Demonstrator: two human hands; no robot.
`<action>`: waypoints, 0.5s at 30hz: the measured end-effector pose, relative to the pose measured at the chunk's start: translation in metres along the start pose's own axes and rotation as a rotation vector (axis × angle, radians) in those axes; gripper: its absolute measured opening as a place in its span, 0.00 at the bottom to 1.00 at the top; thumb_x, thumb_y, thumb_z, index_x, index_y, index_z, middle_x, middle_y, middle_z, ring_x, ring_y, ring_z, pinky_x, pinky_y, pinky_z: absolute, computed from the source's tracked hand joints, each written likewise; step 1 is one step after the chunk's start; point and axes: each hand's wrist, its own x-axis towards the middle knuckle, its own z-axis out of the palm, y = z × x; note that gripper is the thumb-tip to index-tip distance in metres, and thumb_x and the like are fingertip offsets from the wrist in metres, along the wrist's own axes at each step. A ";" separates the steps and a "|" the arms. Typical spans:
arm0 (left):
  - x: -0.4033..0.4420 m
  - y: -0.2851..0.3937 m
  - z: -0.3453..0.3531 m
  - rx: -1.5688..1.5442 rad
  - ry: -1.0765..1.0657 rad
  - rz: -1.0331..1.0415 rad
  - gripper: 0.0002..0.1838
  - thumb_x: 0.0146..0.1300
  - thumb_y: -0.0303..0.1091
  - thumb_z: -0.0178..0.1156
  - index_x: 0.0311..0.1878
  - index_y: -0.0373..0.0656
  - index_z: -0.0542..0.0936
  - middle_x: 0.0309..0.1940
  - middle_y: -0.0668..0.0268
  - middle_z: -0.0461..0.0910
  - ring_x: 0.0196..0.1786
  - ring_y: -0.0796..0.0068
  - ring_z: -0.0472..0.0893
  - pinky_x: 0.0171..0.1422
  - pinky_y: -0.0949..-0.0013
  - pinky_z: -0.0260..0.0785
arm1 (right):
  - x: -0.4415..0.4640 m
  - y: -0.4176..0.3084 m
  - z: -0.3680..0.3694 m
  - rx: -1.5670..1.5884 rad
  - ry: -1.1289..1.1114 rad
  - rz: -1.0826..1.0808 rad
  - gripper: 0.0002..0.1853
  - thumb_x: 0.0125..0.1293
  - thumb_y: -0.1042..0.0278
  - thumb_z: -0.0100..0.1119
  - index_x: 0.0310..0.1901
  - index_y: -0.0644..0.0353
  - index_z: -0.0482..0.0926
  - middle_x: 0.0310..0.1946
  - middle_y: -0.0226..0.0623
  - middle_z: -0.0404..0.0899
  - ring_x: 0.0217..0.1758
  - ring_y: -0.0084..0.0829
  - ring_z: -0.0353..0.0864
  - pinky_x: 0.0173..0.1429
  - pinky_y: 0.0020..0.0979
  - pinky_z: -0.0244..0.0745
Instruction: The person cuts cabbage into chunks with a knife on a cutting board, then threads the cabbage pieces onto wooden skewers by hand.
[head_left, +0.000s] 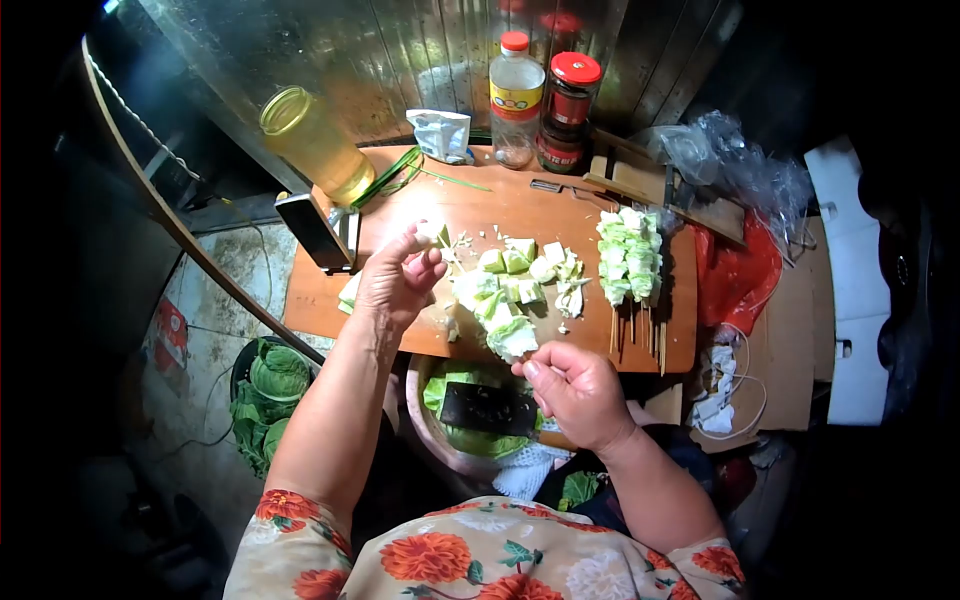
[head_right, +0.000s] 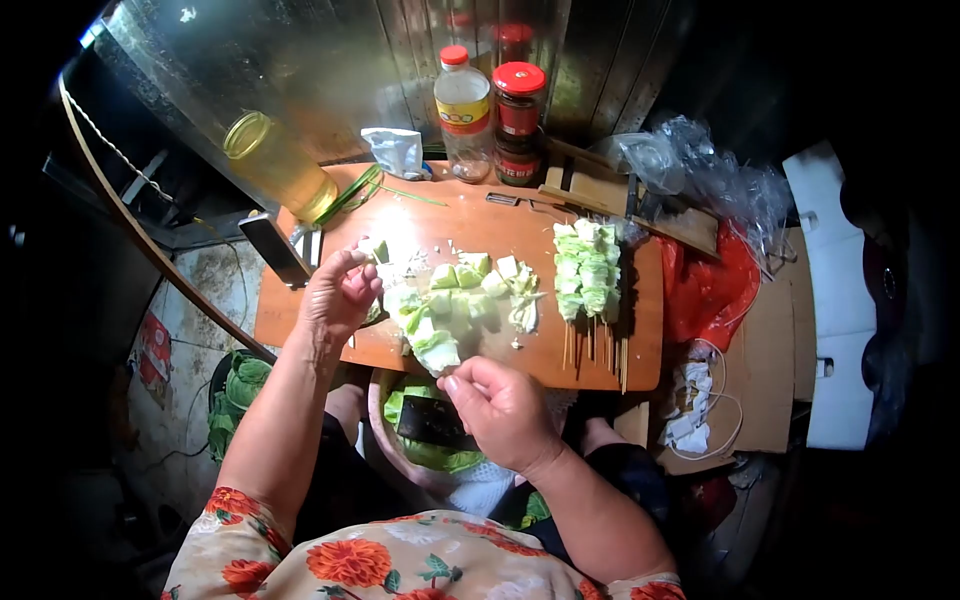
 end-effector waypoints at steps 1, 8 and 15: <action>-0.001 0.001 0.003 -0.001 0.001 0.003 0.20 0.62 0.28 0.62 0.57 0.43 0.73 0.37 0.65 0.79 0.36 0.72 0.81 0.43 0.68 0.81 | 0.000 0.000 0.001 -0.013 -0.012 0.011 0.10 0.74 0.69 0.52 0.42 0.68 0.79 0.23 0.22 0.71 0.23 0.11 0.66 0.27 0.17 0.62; -0.005 0.006 0.013 0.006 -0.028 0.110 0.27 0.58 0.22 0.63 0.61 0.41 0.67 0.36 0.62 0.79 0.35 0.69 0.83 0.43 0.65 0.81 | 0.000 0.005 0.001 0.002 0.003 -0.019 0.08 0.71 0.68 0.56 0.39 0.64 0.80 0.19 0.20 0.72 0.21 0.10 0.67 0.27 0.18 0.64; -0.008 0.005 0.017 0.064 -0.101 0.185 0.26 0.57 0.20 0.62 0.59 0.40 0.68 0.38 0.60 0.80 0.36 0.67 0.83 0.44 0.63 0.81 | -0.001 0.004 0.000 -0.040 0.009 -0.031 0.09 0.71 0.67 0.56 0.38 0.63 0.80 0.19 0.20 0.72 0.22 0.10 0.67 0.27 0.18 0.64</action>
